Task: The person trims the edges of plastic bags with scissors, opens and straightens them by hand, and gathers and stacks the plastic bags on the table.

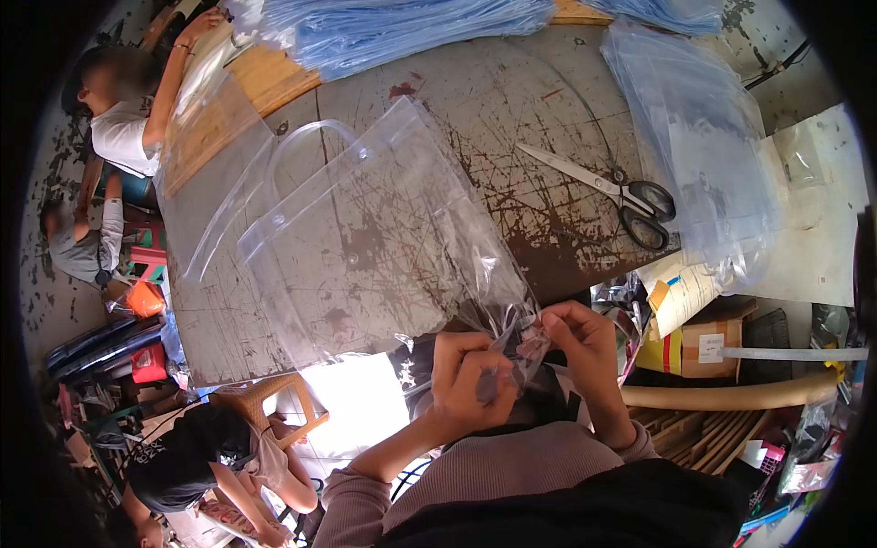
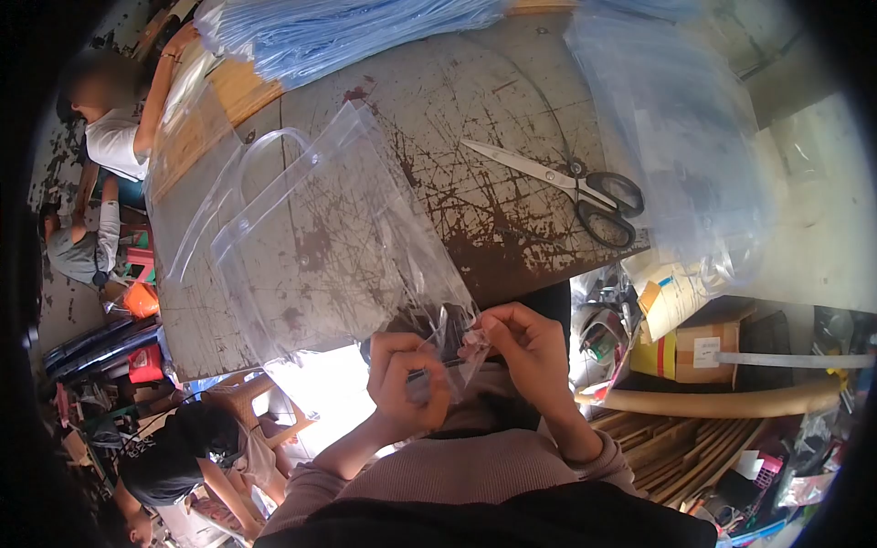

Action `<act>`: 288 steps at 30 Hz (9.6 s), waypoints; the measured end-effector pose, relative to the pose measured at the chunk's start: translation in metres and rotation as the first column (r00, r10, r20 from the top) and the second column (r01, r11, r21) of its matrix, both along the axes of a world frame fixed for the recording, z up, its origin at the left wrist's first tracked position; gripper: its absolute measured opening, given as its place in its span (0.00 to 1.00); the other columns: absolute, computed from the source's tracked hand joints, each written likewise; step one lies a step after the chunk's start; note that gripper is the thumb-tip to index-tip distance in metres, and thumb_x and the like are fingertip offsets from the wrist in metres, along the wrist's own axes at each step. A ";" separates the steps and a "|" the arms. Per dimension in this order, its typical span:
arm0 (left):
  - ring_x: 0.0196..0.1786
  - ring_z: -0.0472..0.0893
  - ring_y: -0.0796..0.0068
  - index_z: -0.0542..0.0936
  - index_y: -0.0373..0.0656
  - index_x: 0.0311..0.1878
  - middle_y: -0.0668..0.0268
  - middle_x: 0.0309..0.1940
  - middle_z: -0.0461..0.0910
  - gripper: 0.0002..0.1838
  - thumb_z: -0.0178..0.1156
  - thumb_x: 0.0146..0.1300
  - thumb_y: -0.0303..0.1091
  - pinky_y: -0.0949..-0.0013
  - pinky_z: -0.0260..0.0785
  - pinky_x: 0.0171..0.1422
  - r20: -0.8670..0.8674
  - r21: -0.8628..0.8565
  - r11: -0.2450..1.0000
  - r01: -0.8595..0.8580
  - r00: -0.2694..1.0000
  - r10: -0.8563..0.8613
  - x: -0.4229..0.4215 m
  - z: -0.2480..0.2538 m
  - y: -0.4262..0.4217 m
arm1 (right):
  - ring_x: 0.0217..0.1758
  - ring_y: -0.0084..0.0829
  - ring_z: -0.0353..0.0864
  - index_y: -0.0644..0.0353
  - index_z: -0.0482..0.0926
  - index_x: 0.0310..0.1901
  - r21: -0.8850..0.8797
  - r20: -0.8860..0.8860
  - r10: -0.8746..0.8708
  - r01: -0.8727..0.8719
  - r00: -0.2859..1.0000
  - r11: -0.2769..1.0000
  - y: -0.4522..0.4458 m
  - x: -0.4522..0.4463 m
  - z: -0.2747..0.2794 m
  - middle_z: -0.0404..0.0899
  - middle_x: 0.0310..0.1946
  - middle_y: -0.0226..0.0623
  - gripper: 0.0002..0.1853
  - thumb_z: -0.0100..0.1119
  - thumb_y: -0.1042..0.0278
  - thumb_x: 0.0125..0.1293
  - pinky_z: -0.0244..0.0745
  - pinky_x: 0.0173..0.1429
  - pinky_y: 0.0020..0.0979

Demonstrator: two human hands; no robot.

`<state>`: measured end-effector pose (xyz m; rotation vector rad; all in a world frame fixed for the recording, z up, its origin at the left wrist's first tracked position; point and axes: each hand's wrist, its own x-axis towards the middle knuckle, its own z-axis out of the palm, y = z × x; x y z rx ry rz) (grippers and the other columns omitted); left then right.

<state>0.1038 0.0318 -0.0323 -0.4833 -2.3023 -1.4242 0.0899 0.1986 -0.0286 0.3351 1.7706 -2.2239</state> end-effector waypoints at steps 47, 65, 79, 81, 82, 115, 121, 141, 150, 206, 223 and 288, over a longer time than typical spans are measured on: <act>0.66 0.65 0.46 0.69 0.55 0.66 0.44 0.63 0.63 0.34 0.58 0.52 0.48 0.45 0.55 0.68 0.094 -0.751 0.648 0.131 0.991 -0.092 -0.002 0.015 0.009 | 0.12 0.35 0.53 0.61 0.59 0.16 0.594 -0.672 -0.087 0.606 0.735 0.528 0.018 -0.029 0.023 0.53 0.10 0.39 0.26 0.58 0.57 0.65 0.48 0.19 0.32; 0.65 0.66 0.46 0.70 0.55 0.65 0.44 0.62 0.65 0.32 0.55 0.53 0.48 0.45 0.55 0.68 0.085 -0.765 0.629 0.134 0.990 -0.108 -0.006 0.014 0.008 | 0.15 0.22 0.50 0.63 0.60 0.17 0.544 -0.674 -0.126 0.604 0.728 0.583 0.016 -0.040 0.020 0.52 0.11 0.33 0.24 0.59 0.60 0.65 0.47 0.20 0.28; 0.65 0.67 0.45 0.71 0.54 0.64 0.44 0.61 0.65 0.31 0.54 0.54 0.48 0.44 0.56 0.68 0.074 -0.776 0.619 0.126 0.991 -0.109 -0.006 0.014 0.010 | 0.16 0.25 0.48 0.63 0.60 0.17 0.646 -0.594 -0.139 0.572 0.793 0.506 0.033 -0.025 0.004 0.52 0.11 0.36 0.23 0.58 0.65 0.65 0.47 0.20 0.31; 0.64 0.67 0.44 0.71 0.54 0.64 0.44 0.62 0.65 0.31 0.54 0.54 0.48 0.44 0.56 0.67 0.078 -0.766 0.629 0.128 0.991 -0.107 -0.006 0.015 0.010 | 0.16 0.24 0.48 0.64 0.60 0.17 0.653 -0.590 -0.130 0.566 0.797 0.503 0.028 -0.027 0.005 0.53 0.11 0.36 0.23 0.59 0.66 0.64 0.47 0.20 0.30; 0.64 0.67 0.44 0.71 0.54 0.64 0.44 0.62 0.65 0.31 0.54 0.54 0.48 0.44 0.56 0.67 0.073 -0.767 0.630 0.124 0.992 -0.106 -0.006 0.014 0.011 | 0.16 0.24 0.48 0.64 0.61 0.17 0.657 -0.585 -0.130 0.562 0.800 0.503 0.024 -0.030 0.007 0.53 0.10 0.35 0.22 0.59 0.66 0.64 0.47 0.19 0.30; 0.71 0.39 0.26 0.71 0.27 0.46 0.29 0.68 0.38 0.30 0.67 0.51 0.44 0.29 0.38 0.67 0.248 -0.338 0.920 0.201 0.961 -0.119 -0.001 0.001 0.015 | 0.18 0.23 0.78 0.65 0.75 0.28 0.638 -0.178 0.043 0.082 0.983 0.765 0.018 -0.027 0.014 0.77 0.16 0.35 0.13 0.59 0.63 0.64 0.67 0.22 0.25; 0.72 0.41 0.32 0.62 0.24 0.59 0.35 0.70 0.37 0.37 0.66 0.53 0.40 0.40 0.44 0.71 0.158 -0.357 0.889 0.286 0.957 -0.244 0.001 -0.019 0.017 | 0.19 0.32 0.79 0.65 0.75 0.38 0.606 -0.251 0.244 -0.044 0.937 0.794 0.010 -0.021 0.018 0.76 0.16 0.39 0.14 0.59 0.60 0.64 0.69 0.25 0.28; 0.64 0.68 0.49 0.66 0.36 0.63 0.45 0.58 0.70 0.28 0.52 0.58 0.31 0.55 0.63 0.68 -0.099 -0.562 0.578 0.592 0.645 -0.758 0.021 0.003 0.032 | 0.45 0.36 0.81 0.67 0.75 0.50 -0.387 -0.063 0.251 -0.255 0.966 0.886 0.029 -0.026 -0.024 0.80 0.40 0.41 0.25 0.51 0.49 0.68 0.76 0.51 0.35; 0.64 0.70 0.62 0.71 0.41 0.60 0.53 0.55 0.74 0.24 0.53 0.58 0.35 0.51 0.54 0.73 -0.057 -0.702 0.418 0.577 0.539 -0.841 0.011 0.012 0.025 | 0.35 0.43 0.84 0.72 0.69 0.54 -0.285 -0.498 -0.503 0.414 0.707 0.864 0.062 -0.044 0.052 0.79 0.41 0.55 0.20 0.54 0.65 0.67 0.83 0.33 0.37; 0.21 0.75 0.66 0.70 0.44 0.26 0.65 0.22 0.70 0.05 0.56 0.53 0.30 0.65 0.69 0.23 -0.081 -0.809 0.567 -0.155 0.985 0.153 -0.060 0.048 -0.069 | 0.32 0.32 0.79 0.63 0.79 0.39 0.561 -0.792 0.172 0.588 0.585 0.583 0.010 -0.068 0.003 0.79 0.32 0.39 0.07 0.57 0.79 0.59 0.72 0.38 0.28; 0.54 0.76 0.64 0.73 0.46 0.57 0.61 0.53 0.73 0.23 0.60 0.56 0.35 0.56 0.65 0.62 0.208 -0.541 0.714 0.444 0.893 -0.399 -0.011 0.056 -0.008 | 0.44 0.21 0.76 0.65 0.76 0.45 0.479 -0.589 -0.082 0.429 0.804 0.766 0.049 -0.026 0.008 0.77 0.40 0.35 0.12 0.51 0.86 0.60 0.73 0.47 0.22; 0.34 0.75 0.83 0.78 0.34 0.47 0.65 0.37 0.80 0.09 0.56 0.66 0.26 0.79 0.68 0.39 0.273 0.675 0.737 -0.044 0.942 -0.194 -0.033 0.072 0.004 | 0.37 0.24 0.81 0.69 0.71 0.37 0.015 -0.632 -0.154 0.210 0.759 0.978 -0.018 -0.023 0.047 0.79 0.40 0.45 0.03 0.54 0.83 0.63 0.81 0.39 0.23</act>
